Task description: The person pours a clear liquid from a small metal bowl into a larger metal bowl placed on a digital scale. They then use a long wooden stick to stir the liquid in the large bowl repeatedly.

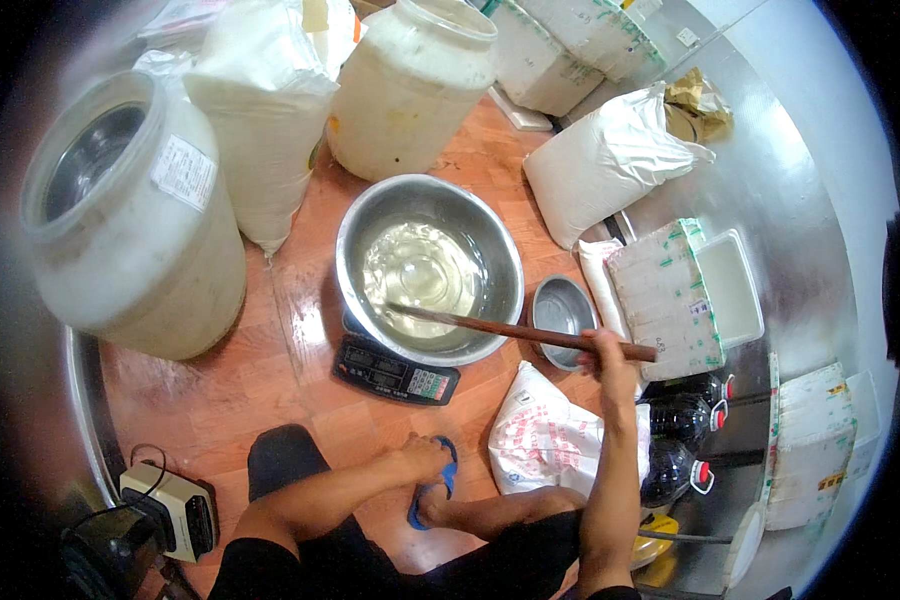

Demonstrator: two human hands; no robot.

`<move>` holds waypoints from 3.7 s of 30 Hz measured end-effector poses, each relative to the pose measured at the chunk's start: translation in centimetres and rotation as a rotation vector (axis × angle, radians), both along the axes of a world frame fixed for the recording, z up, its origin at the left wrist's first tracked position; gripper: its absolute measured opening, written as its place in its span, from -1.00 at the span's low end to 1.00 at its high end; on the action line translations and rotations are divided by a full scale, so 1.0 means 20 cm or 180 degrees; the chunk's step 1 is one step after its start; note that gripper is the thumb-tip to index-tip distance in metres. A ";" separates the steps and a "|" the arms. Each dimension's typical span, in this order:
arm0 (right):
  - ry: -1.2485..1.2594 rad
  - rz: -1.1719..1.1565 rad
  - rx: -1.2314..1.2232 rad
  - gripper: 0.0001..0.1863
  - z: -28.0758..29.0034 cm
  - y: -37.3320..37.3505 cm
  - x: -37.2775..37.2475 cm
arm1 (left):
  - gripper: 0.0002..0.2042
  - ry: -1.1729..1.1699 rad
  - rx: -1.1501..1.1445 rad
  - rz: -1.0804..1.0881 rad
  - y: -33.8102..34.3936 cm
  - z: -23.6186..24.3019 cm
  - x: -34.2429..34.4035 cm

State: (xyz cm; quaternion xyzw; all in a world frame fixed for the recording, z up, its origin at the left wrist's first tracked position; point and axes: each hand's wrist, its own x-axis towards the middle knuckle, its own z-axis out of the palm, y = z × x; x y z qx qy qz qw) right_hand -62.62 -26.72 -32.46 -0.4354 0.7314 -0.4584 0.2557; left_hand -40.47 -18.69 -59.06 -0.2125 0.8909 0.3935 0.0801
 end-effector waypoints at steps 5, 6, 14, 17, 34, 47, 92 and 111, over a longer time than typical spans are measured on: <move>0.0743 -0.0673 -0.0503 -0.61 0.01 0.02 -0.18 | -0.37 -0.0054 -0.0004 -0.0017 0.01 0.01 0.01; 0.0862 -0.0684 -0.0569 -0.61 -0.02 0.01 -0.16 | -0.42 -0.0040 -0.0008 0.0008 0.01 0.00 0.00; 0.0121 0.1212 -0.0196 -0.61 -0.39 -0.09 0.05 | -0.54 0.0080 -0.0109 0.0074 0.01 0.01 0.01; -0.0622 0.1219 0.0043 -0.58 -0.35 -0.09 0.06 | -0.53 -0.0080 -0.0013 -0.0036 -0.01 0.02 0.00; -0.0131 0.0597 -0.0110 -0.68 -0.21 -0.04 0.08 | -0.38 -0.0115 0.0041 -0.0111 -0.01 0.03 0.00; 0.0187 0.0195 -0.0016 -0.60 -0.15 -0.04 0.06 | -0.40 -0.0131 0.0294 -0.0119 -0.04 -0.02 0.03; 0.0320 0.0682 -0.0192 -0.66 -0.26 -0.05 0.01 | -0.49 -0.0427 0.0342 -0.0133 -0.05 0.08 0.02; -0.0100 0.1081 -0.0001 -0.67 -0.21 -0.04 0.05 | -0.49 -0.0272 0.0317 -0.0062 -0.08 0.12 0.01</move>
